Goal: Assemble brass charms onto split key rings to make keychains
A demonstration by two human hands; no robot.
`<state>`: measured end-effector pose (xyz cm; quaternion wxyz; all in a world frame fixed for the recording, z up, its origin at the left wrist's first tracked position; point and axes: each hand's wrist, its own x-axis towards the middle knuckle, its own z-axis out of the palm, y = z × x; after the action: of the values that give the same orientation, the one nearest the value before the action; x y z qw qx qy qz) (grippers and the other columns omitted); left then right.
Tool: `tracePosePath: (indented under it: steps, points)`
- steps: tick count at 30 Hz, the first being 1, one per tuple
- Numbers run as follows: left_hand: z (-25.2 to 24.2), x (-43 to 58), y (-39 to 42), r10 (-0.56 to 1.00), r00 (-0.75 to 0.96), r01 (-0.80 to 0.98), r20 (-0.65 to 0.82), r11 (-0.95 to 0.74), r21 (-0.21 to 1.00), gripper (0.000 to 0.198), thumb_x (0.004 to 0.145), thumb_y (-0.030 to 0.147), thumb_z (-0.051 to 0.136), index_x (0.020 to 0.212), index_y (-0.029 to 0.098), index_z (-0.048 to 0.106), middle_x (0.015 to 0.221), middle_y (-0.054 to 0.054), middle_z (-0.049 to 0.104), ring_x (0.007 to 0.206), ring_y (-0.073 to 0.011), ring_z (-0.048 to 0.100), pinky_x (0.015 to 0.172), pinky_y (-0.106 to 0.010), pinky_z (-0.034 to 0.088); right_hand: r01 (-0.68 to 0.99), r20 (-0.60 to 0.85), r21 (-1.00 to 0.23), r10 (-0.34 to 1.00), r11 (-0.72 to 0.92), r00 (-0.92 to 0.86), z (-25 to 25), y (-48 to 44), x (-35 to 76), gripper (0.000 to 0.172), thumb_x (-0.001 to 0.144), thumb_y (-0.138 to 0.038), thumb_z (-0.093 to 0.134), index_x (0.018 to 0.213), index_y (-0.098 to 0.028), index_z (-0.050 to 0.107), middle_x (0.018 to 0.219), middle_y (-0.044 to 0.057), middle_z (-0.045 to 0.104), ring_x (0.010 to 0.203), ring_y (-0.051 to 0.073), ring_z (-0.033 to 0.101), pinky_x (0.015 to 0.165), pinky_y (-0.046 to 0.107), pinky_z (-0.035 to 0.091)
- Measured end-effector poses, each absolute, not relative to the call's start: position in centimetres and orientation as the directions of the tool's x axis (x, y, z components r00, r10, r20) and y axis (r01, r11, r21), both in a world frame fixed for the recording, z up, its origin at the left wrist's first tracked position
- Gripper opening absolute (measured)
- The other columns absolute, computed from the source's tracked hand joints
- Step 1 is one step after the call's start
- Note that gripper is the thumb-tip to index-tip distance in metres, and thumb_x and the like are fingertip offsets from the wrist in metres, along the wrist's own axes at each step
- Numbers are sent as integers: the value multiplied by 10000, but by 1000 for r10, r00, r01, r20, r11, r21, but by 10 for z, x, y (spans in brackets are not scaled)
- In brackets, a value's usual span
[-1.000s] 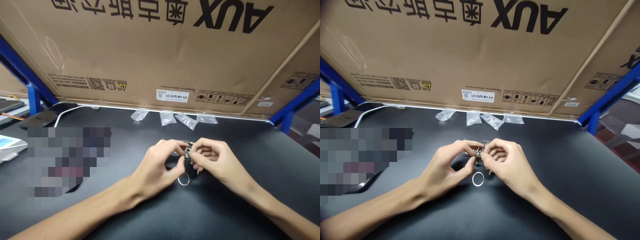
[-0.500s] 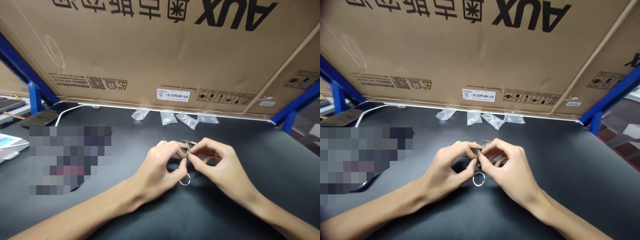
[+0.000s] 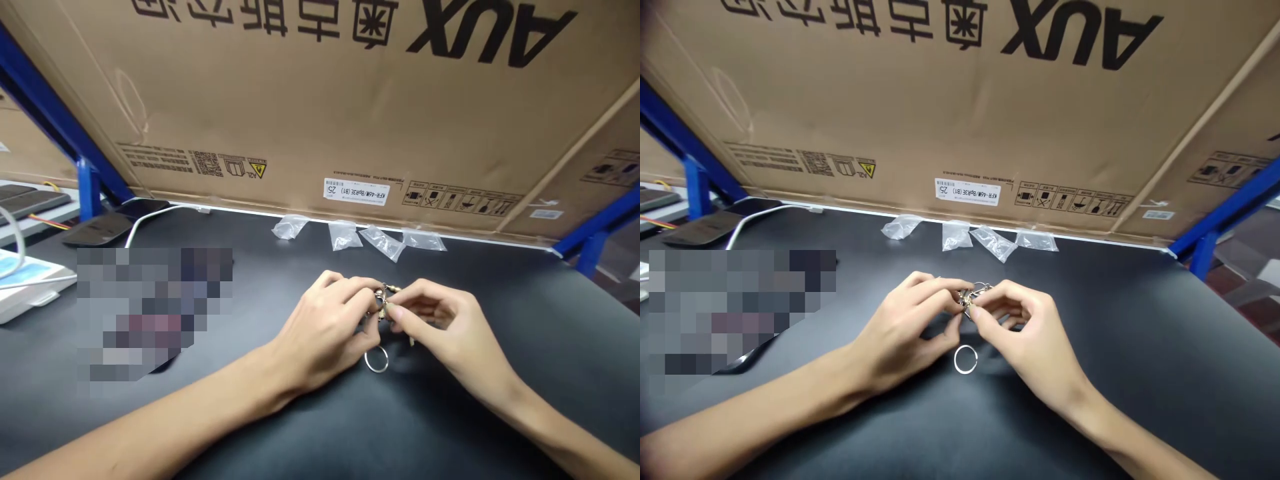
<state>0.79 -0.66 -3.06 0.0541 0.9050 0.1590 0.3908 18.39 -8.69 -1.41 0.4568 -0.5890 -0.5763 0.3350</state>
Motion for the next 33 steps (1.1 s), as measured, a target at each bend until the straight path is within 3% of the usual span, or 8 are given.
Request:
tracePosePath:
  steps: [5,10,13,17,20,25,30,33]
  points:
    - [-30,7,-7,311,635,256,707,-948,187,116,846,82,531,797,186,548,1069,-63,746,803,-156,691,776,-345,482,350,112,-934,990,74,88,-15,-85,187,217,838,-415,704,873,-201,710,766,33,713,701,183,661,599,270,509]
    - [-30,8,-7,338,633,264,696,-940,217,117,832,82,539,788,190,549,1043,-60,751,801,-165,700,757,-351,484,205,17,-979,998,4,59,-18,-83,190,248,826,-427,717,884,-186,716,730,32,694,656,166,645,531,239,476]
    - [-32,8,-5,397,624,253,673,-918,306,124,833,82,540,792,199,539,1049,-54,752,845,-172,705,804,-363,487,159,-22,-987,999,-29,48,-19,-82,190,272,818,-435,720,914,-181,734,742,38,693,653,164,638,505,233,457]
    - [-33,6,-5,548,600,243,583,-819,520,91,825,121,587,800,205,566,993,-8,761,905,-182,702,855,-360,499,302,29,-953,997,6,73,-19,-82,187,284,820,-449,710,951,-201,756,735,29,700,621,160,617,512,252,463]
    - [-27,6,-9,672,576,212,465,-672,710,85,860,150,582,801,211,583,1034,5,758,927,-176,700,881,-353,518,543,202,-829,977,135,66,-21,-85,184,201,855,-385,677,937,-222,762,775,27,721,619,165,610,549,283,480]
    - [-18,8,-10,787,562,-7,255,-303,953,151,903,247,580,761,196,590,994,-40,765,945,-189,721,871,-329,573,825,535,-406,834,392,-134,-29,-89,185,137,895,-216,616,958,-216,738,897,41,757,745,194,664,713,337,515]
    - [-15,8,-2,829,512,-23,224,-247,969,157,884,311,624,793,187,656,974,-63,775,940,-219,728,878,-355,577,906,536,-347,844,243,-21,-16,-79,206,231,922,-333,608,1090,-227,725,990,48,762,850,224,691,789,345,510]
    - [-12,6,-1,862,459,7,215,-245,969,180,877,339,639,784,185,652,1028,-67,771,1047,-240,699,931,-355,546,930,430,-360,898,71,98,0,-71,231,235,943,-351,551,981,-236,752,989,18,772,843,215,708,774,322,508]
